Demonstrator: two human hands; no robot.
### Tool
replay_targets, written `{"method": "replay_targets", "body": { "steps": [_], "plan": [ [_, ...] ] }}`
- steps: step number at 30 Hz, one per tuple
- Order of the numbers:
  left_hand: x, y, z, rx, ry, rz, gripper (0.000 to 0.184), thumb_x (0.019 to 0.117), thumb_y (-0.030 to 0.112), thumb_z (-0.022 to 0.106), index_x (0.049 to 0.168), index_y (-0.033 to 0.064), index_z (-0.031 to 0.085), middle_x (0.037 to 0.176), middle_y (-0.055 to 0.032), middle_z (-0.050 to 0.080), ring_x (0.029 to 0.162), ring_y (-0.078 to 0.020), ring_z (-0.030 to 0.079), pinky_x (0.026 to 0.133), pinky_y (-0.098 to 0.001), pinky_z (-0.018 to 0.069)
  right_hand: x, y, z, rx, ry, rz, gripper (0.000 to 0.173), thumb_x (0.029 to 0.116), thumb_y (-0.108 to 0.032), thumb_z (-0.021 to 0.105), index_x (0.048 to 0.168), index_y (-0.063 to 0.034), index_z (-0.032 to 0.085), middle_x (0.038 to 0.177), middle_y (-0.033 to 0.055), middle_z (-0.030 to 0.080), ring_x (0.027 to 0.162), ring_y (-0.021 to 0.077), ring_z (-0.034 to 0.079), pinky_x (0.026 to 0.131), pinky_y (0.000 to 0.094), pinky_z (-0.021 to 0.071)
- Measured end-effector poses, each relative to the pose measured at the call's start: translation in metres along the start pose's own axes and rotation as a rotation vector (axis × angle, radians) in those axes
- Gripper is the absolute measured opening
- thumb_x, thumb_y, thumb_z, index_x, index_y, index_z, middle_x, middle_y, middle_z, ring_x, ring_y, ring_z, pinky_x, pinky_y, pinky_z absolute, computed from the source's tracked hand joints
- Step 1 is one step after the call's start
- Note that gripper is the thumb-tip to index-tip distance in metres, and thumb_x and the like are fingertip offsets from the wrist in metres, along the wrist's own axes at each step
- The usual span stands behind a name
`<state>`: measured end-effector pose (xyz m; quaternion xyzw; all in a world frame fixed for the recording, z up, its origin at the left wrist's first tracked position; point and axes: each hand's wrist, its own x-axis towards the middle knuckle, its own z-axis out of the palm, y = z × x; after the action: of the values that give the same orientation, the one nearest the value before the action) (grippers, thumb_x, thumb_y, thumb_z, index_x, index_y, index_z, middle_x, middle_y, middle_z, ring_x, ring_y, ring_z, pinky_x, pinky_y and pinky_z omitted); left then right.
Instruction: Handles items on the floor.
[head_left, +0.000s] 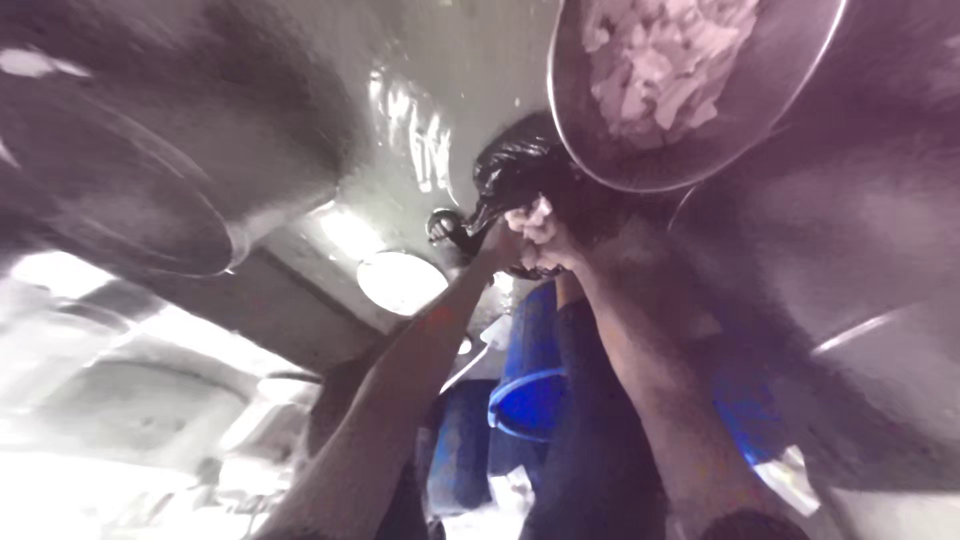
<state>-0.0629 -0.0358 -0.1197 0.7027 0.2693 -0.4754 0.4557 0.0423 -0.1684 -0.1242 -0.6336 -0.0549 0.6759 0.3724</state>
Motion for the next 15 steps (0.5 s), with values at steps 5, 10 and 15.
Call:
{"method": "replay_targets", "body": {
  "steps": [5,10,15],
  "plan": [
    [-0.015,-0.011,0.018,-0.131,0.093,0.012,0.066,0.0855,0.015,0.081,0.143,-0.0001,0.052,0.141,-0.0234,0.058,0.132,-0.0359,0.056,0.111,-0.0525,0.0455,-0.016,0.000,0.010,-0.126,-0.008,0.005,0.074,0.0700,-0.002,0.088,0.137,-0.0071,0.057,0.117,0.0133,0.069,0.101,0.0215,0.069,0.086,0.0436,0.0589],
    [-0.058,0.014,0.012,-0.060,0.047,-0.020,0.049,0.0972,0.018,0.068,0.142,0.0026,0.055,0.148,-0.0214,0.052,0.139,-0.0342,0.049,0.116,-0.0523,0.0400,-0.052,-0.020,0.017,-0.389,-0.073,-0.044,0.059,0.0729,-0.015,0.090,0.126,-0.0064,0.065,0.111,0.0131,0.070,0.100,0.0223,0.068,0.090,0.0442,0.0562],
    [-0.102,0.049,-0.004,-0.279,0.138,0.002,0.064,0.0901,0.017,0.075,0.146,-0.0007,0.049,0.144,-0.0232,0.055,0.132,-0.0313,0.056,0.113,-0.0480,0.0455,-0.096,-0.055,0.011,-0.238,0.024,-0.052,0.050,0.0858,-0.016,0.081,0.131,-0.0037,0.063,0.112,0.0136,0.071,0.100,0.0188,0.069,0.092,0.0399,0.0570]
  ]
}}
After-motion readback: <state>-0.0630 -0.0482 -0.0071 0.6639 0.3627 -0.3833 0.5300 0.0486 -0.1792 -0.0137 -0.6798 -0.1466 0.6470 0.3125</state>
